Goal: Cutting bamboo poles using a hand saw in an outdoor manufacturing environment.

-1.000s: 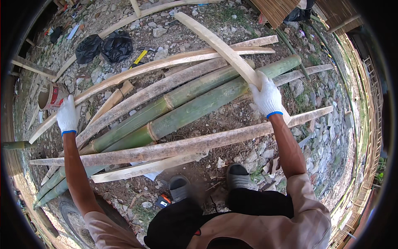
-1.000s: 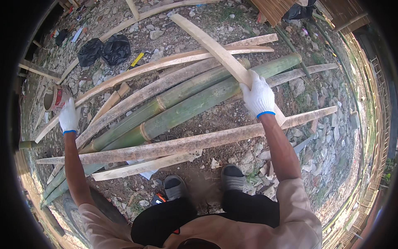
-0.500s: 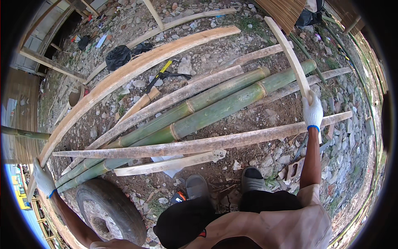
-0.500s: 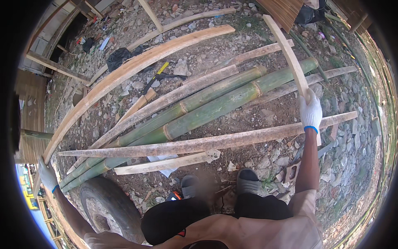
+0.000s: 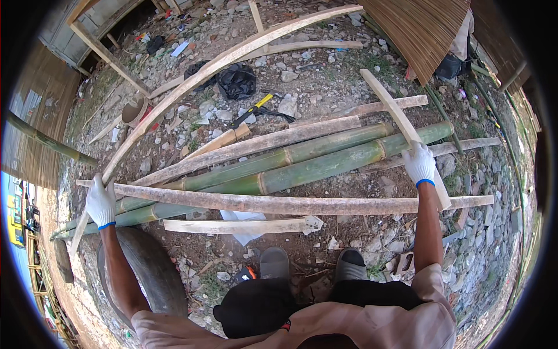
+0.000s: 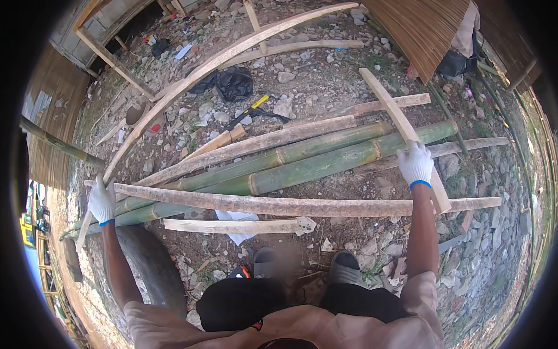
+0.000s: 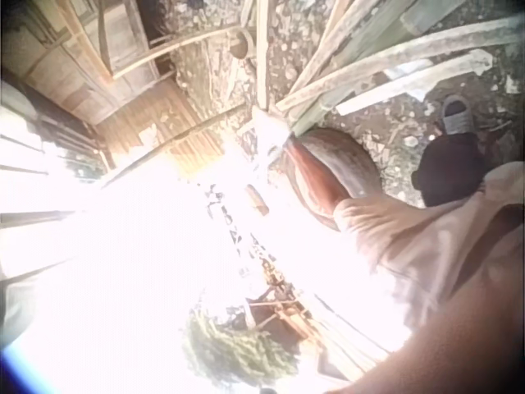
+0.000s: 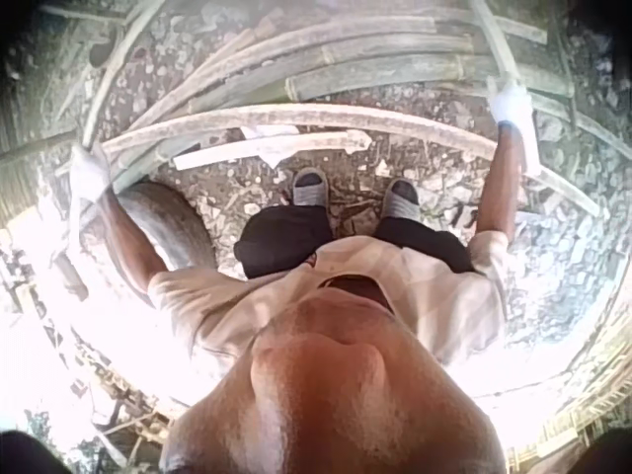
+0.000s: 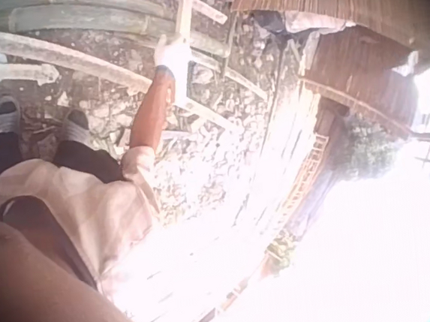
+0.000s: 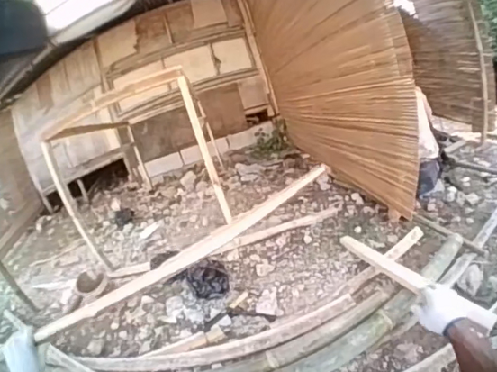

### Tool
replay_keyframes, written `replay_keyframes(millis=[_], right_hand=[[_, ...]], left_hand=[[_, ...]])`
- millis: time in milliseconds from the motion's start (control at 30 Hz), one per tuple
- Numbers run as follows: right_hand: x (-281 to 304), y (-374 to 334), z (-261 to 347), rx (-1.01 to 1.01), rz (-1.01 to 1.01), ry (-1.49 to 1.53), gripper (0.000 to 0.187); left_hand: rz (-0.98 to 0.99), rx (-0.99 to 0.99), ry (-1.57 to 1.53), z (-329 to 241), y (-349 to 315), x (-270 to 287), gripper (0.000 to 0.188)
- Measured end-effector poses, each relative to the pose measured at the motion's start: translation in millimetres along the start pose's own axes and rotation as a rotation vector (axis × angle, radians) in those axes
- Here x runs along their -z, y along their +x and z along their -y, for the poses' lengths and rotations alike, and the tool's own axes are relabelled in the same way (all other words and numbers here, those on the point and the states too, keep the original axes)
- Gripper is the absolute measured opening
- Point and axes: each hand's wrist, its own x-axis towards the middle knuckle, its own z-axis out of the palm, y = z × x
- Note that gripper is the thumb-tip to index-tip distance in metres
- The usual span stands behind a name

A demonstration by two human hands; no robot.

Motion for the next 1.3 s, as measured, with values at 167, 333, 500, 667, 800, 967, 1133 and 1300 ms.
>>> replay_keyframes(millis=[167,333,500,667,800,967,1133,1300], right_hand=[[-11,-16,-3,0.042,-0.070,-0.085,0.048],[-13,-21,0,0.107,-0.096,-0.107,0.046],[-17,-29,-2,0.150,-0.112,-0.150,0.046],[-17,-30,-2,0.177,-0.089,-0.196,0.047],[-16,-29,-3,0.173,-0.090,-0.184,0.046],[-17,-31,-1,0.166,-0.113,-0.220,0.044],[-21,-33,-1,0.165,-0.109,-0.226,0.045],[-18,-31,2,0.151,-0.120,-0.241,0.046]], left_hand=[[0.126,-0.070,-0.082,-56,24,-29,0.040],[0.125,-0.156,-0.331,-103,43,-51,0.045],[0.466,-0.064,-0.436,-158,65,-68,0.063],[0.772,0.072,-0.400,-154,72,-126,0.084],[0.933,-0.025,-0.458,-157,65,-153,0.086],[1.108,-0.389,-0.461,-155,45,-172,0.078],[1.012,-0.197,-0.527,-172,27,-183,0.074],[0.715,-0.239,-0.737,-225,38,-132,0.062]])
